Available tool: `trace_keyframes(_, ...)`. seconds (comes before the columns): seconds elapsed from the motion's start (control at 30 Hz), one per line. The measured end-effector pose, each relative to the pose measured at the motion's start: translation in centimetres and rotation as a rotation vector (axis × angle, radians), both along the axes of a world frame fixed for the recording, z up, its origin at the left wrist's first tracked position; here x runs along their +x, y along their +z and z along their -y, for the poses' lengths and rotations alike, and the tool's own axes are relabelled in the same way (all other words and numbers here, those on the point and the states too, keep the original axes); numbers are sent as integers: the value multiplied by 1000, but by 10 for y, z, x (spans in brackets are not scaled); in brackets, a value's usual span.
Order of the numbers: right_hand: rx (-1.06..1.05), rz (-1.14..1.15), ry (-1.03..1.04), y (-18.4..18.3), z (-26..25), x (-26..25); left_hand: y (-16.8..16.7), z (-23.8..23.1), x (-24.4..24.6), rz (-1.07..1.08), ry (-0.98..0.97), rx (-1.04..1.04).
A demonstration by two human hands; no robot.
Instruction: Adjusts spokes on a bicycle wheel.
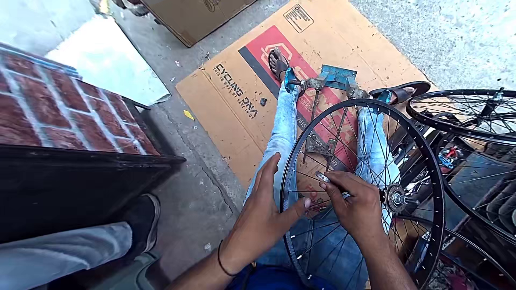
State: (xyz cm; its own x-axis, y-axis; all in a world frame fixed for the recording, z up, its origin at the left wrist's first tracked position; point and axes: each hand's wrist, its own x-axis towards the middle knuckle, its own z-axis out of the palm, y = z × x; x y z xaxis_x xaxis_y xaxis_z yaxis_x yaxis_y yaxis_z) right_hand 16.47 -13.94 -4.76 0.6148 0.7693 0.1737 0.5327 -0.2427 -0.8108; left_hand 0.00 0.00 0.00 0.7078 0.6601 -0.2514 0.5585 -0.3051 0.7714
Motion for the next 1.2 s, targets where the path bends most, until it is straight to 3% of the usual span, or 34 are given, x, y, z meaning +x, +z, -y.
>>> trace_keyframes(0.13,-59,24,23,-1,-4,-14,-22,-3,-2,4,-19,-137)
trace_keyframes(0.27,-184,46,6,5,-14,-19,-24,-9,-10,11,-62,-72)
trace_keyframes(0.53,-356,-107,170,14,-19,-5,-30,-6,-21,65,-114,-31)
trace_keyframes(0.73,-222,-166,110,6,-26,-18,-35,-6,-26,70,-173,72)
trace_keyframes(0.93,-177,-169,264,1,-29,-8,-42,-1,-35,91,-173,27)
trace_keyframes(1.07,-158,-8,141,-1,-34,-22,-40,2,-33,132,-186,29)
trace_keyframes(1.2,-253,-8,88,5,-38,-23,-38,8,-29,200,-160,-5)
